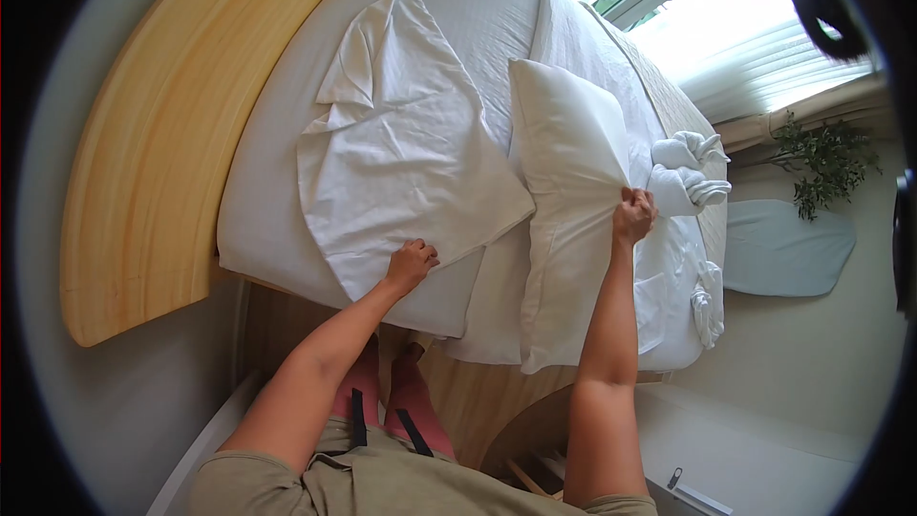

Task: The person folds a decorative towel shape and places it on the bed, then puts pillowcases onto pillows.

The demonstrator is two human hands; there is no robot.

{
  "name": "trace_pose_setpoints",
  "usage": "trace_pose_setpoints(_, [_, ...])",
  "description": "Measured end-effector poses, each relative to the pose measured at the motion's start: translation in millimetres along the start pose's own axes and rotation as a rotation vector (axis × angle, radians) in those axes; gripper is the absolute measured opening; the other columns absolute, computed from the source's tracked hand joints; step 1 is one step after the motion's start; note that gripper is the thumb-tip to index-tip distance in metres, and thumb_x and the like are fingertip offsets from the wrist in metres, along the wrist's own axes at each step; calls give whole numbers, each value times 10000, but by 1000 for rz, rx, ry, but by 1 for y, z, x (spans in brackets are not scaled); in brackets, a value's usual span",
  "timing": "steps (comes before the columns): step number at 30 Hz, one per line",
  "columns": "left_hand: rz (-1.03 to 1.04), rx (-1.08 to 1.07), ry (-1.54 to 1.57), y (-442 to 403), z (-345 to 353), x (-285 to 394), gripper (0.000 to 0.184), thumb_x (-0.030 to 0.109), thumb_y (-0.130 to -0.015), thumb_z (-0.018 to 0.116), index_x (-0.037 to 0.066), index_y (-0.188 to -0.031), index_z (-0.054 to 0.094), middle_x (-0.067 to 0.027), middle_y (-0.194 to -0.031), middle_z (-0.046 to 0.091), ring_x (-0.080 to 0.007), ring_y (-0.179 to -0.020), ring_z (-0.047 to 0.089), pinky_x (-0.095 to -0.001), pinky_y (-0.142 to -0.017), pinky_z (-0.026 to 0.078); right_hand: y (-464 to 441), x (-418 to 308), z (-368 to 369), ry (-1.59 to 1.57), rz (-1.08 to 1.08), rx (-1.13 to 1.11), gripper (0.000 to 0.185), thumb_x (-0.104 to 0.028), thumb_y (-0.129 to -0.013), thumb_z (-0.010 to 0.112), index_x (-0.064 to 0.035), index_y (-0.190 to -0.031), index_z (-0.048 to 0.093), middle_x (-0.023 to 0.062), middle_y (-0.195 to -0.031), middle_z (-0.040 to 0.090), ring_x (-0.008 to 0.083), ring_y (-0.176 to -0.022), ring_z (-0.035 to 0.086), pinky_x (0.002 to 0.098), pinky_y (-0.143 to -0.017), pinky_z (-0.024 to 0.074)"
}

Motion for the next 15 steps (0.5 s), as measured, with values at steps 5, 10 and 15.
trace_pose_setpoints(5, [149,44,-221,-6,10,26,203,231,-740,681,66,-815,588,-88,-869,555,-249,-841,576,-353,-687,514,0,80,-6,-772,393,-13,176,3,-730,444,-20,-830,587,29,-811,582,192,-705,542,296,-691,453])
trace_pose_setpoints(10, [144,50,-328,-16,36,21,120,159,-733,636,52,-764,591,-107,-835,561,-250,-830,584,-350,-646,529,15,126,-130,-958,489,237,408,75,-659,300,55,-991,536,78,-980,564,173,-832,544,285,-837,438])
trace_pose_setpoints(15, [0,-43,-273,-29,44,7,146,184,-682,641,39,-690,639,-135,-751,626,-269,-740,634,-384,-641,533,40,171,-274,-634,381,143,144,-77,-920,429,-28,-861,552,4,-800,571,99,-746,511,236,-729,427])
Point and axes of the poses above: each hand's wrist, its own y-axis away from the middle knuckle, its own z-axis out of the palm, x = y × z, the point moved 8 cm from there along -y, towards the middle knuckle
